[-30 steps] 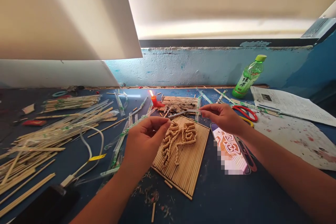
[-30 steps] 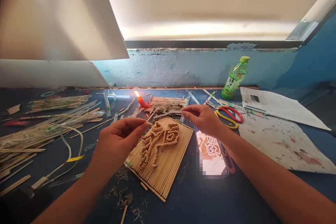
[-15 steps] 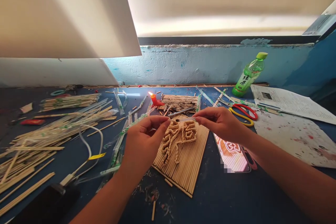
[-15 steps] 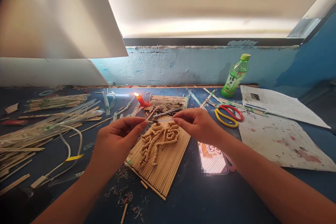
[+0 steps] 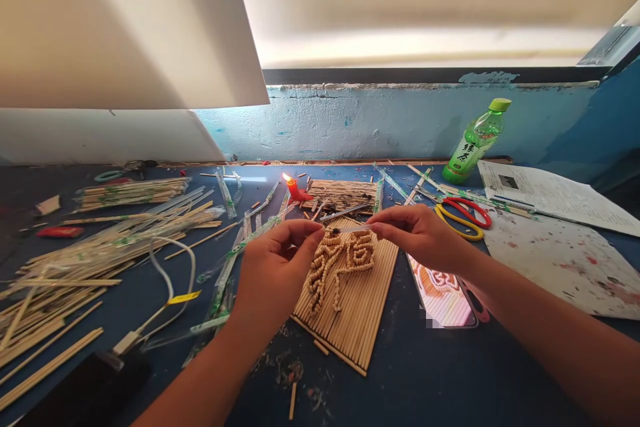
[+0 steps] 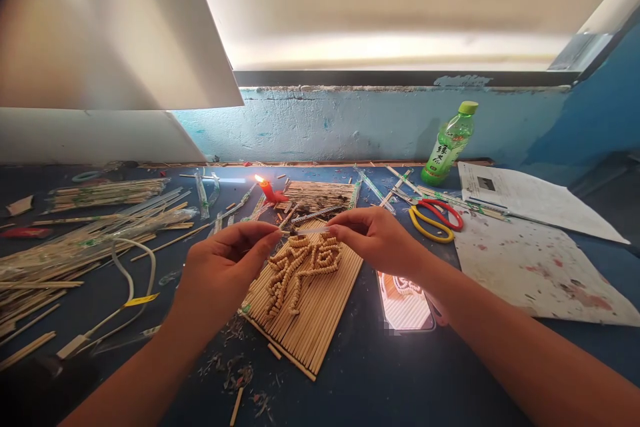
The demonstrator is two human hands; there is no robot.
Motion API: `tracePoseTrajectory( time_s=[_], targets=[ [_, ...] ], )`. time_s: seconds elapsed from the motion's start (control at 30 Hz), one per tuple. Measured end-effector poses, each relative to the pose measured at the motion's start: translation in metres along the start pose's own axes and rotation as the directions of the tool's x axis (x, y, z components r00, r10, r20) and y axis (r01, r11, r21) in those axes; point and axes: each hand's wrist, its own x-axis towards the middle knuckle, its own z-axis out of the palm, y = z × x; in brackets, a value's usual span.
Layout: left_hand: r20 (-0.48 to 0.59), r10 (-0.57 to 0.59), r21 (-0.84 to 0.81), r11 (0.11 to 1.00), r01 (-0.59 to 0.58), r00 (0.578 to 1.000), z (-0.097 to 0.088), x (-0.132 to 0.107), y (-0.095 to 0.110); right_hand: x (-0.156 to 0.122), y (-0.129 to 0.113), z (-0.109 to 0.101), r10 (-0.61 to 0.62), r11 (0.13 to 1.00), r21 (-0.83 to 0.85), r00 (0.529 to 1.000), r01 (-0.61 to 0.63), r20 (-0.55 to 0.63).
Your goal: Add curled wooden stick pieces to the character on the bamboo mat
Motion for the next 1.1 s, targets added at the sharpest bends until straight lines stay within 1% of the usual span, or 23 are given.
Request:
tracePoseTrajectory(
  time_s=[0.13,0.27,0.33,0.4,0.47,0.53,0.57,0.63,0.73,0.83,0.9,1.0,1.1],
  targets=[
    [0.006,-0.006,0.002,1.0,0.006,1.0,0.0,0.0,-0.001,0.003,0.0,-0.002,0.035,0.99,0.136,0.999,-0.033,-0.012],
    [0.019,-0.048,-0.026,0.998,0.048,0.999,0.0,0.0,-0.001,0.007,0.003,-0.003,0.084,0.957,0.283,0.996,-0.068,-0.044],
    [0.036,-0.088,-0.067,0.994,0.09,0.995,0.001,0.001,-0.001,0.01,0.007,-0.004,0.098,0.948,0.312,0.992,-0.067,-0.085],
    [0.061,-0.129,-0.125,0.983,0.136,0.99,0.001,0.003,0.0,0.013,0.013,-0.008,0.111,0.953,0.295,0.983,-0.064,-0.146],
    [0.087,-0.157,-0.186,0.968,0.171,0.984,0.002,0.004,0.0,0.016,0.023,-0.013,0.11,0.976,0.208,0.97,-0.064,-0.216],
    [0.106,-0.171,-0.232,0.954,0.192,0.98,0.002,0.004,-0.001,0.019,0.033,-0.02,0.086,0.996,0.016,0.96,-0.085,-0.267],
    [0.111,-0.172,-0.248,0.949,0.195,0.979,0.002,0.004,-0.001,0.02,0.038,-0.023,0.07,0.989,-0.104,0.956,-0.103,-0.286],
    [0.112,-0.165,-0.262,0.946,0.189,0.98,0.002,0.003,-0.002,0.023,0.047,-0.029,0.037,0.937,-0.32,0.951,-0.14,-0.307],
    [0.095,-0.14,-0.224,0.962,0.159,0.986,0.001,0.003,0.0,0.026,0.054,-0.033,-0.002,0.842,-0.511,0.946,-0.174,-0.326],
    [0.083,-0.105,-0.128,0.985,0.115,0.991,-0.001,0.001,0.003,0.028,0.057,-0.034,-0.031,0.765,-0.615,0.942,-0.193,-0.335],
    [0.1,-0.07,-0.062,0.995,0.076,0.993,-0.002,-0.001,0.005,0.029,0.059,-0.033,-0.039,0.741,-0.647,0.951,-0.18,-0.308],
    [0.13,-0.005,0.007,1.0,0.004,0.991,-0.001,-0.005,0.005,0.03,0.062,-0.032,-0.046,0.738,-0.659,0.963,-0.148,-0.267],
    [0.143,0.056,0.061,0.996,-0.065,0.988,0.0,-0.007,0.001,0.03,0.057,-0.034,-0.073,0.754,-0.643,0.956,-0.132,-0.283]
  ],
)
